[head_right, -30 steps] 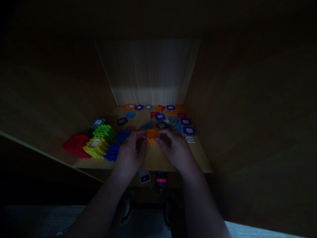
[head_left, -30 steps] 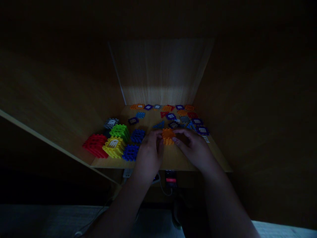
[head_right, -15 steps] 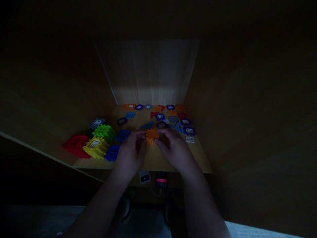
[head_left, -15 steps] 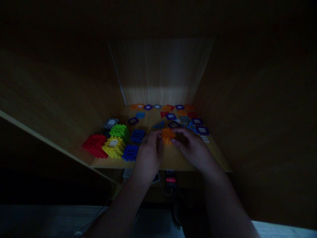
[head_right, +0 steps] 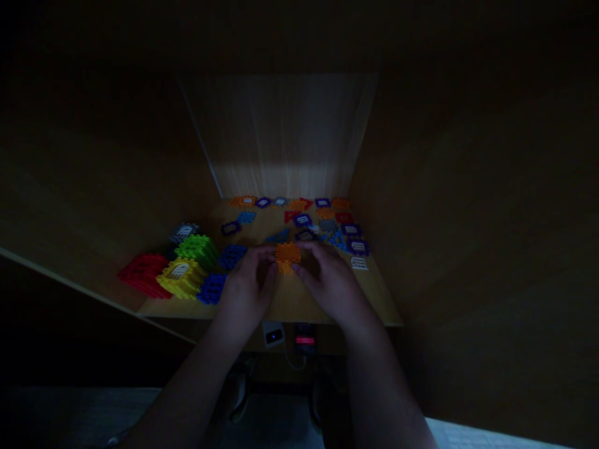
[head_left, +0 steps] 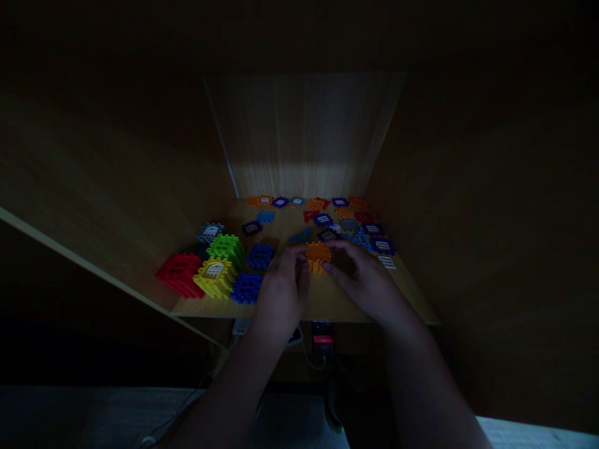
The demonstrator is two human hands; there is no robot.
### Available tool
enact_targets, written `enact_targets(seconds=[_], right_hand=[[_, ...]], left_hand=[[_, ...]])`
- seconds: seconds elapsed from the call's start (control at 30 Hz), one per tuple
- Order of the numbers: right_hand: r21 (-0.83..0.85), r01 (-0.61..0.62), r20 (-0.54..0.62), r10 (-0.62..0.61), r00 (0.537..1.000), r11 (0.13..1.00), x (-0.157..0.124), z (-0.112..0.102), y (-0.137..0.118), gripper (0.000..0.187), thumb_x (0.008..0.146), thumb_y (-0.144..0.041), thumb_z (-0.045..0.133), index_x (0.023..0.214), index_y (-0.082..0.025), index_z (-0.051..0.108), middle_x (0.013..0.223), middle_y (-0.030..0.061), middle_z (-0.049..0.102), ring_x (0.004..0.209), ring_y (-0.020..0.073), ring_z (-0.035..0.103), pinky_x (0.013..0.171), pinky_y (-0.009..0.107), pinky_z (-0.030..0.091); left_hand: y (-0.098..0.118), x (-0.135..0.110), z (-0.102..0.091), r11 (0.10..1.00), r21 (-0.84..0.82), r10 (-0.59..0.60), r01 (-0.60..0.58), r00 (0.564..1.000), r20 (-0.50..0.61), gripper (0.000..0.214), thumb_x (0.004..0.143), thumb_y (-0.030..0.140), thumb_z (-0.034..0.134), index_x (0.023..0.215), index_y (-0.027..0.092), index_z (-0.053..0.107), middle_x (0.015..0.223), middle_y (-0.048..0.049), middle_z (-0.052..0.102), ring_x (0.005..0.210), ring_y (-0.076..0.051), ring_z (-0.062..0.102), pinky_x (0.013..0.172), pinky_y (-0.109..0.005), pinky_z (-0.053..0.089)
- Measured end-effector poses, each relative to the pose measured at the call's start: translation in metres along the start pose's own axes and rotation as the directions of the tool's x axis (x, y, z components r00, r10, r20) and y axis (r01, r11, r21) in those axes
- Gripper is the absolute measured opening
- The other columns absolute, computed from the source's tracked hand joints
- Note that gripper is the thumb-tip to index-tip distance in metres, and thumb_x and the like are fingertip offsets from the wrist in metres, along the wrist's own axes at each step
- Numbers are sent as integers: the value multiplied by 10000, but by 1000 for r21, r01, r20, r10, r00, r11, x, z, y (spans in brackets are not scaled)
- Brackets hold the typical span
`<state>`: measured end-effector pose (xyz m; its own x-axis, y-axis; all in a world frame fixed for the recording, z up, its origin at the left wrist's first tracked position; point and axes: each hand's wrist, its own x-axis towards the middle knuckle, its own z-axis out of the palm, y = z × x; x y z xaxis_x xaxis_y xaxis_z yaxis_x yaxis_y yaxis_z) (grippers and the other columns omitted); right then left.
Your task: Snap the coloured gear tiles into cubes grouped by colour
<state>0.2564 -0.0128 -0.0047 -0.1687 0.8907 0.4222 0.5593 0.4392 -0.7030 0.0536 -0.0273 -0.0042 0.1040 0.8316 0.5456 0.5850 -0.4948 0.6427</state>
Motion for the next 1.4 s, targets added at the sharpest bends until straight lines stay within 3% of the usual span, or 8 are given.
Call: enact_targets(seconds=[0.7,0.97,1.17,1.27,1.4], right_hand=[[-9,16,1,-16,1000,1000,-2,-1,-2,379,1023,-404,695,1386,-318,624,1407,72,728,1316,303,685,1135,529,532],[-14,40,-43,-40,998,999,-2,-2,-3,342,1054,-443,654,1372,-319,632,1408,66,725,1315,285,680,1135,485,521],[-61,48,-115,-55,992,997,-1,-3,-2,317,1066,-467,625,1329,-292,656,1360,81,740,1281,287,688,1114,479,529],[-110,24,-170,-42,985,994,-2,-2,0,312,1074,-494,604,1288,-277,672,1321,88,751,1252,292,696,1098,482,532],[-186,-20,-215,-21,976,982,-5,0,4,320,1084,-502,567,1250,-261,694,1273,98,765,1200,302,712,1066,486,543]], left_hand=[[0,0,0,1000,7,27,-27,1000,-4,358,965,55,637,1274,228,588,1137,-66,749,1072,-243,746,964,-414,619],[1,-1,0,996,67,57,-55,998,-32,420,908,21,636,1274,216,569,1134,-82,722,1081,-266,715,971,-433,609],[1,-3,1,996,75,64,-57,993,-96,327,961,73,609,1263,195,583,1096,-91,721,1065,-269,717,945,-426,602],[2,-5,0,997,54,65,-59,991,-120,258,971,100,615,1209,199,603,1042,-72,726,1010,-249,724,893,-383,589],[4,-8,-2,999,15,36,-35,995,-95,121,994,143,611,1084,225,618,858,-2,699,776,-186,695,715,-304,518]])
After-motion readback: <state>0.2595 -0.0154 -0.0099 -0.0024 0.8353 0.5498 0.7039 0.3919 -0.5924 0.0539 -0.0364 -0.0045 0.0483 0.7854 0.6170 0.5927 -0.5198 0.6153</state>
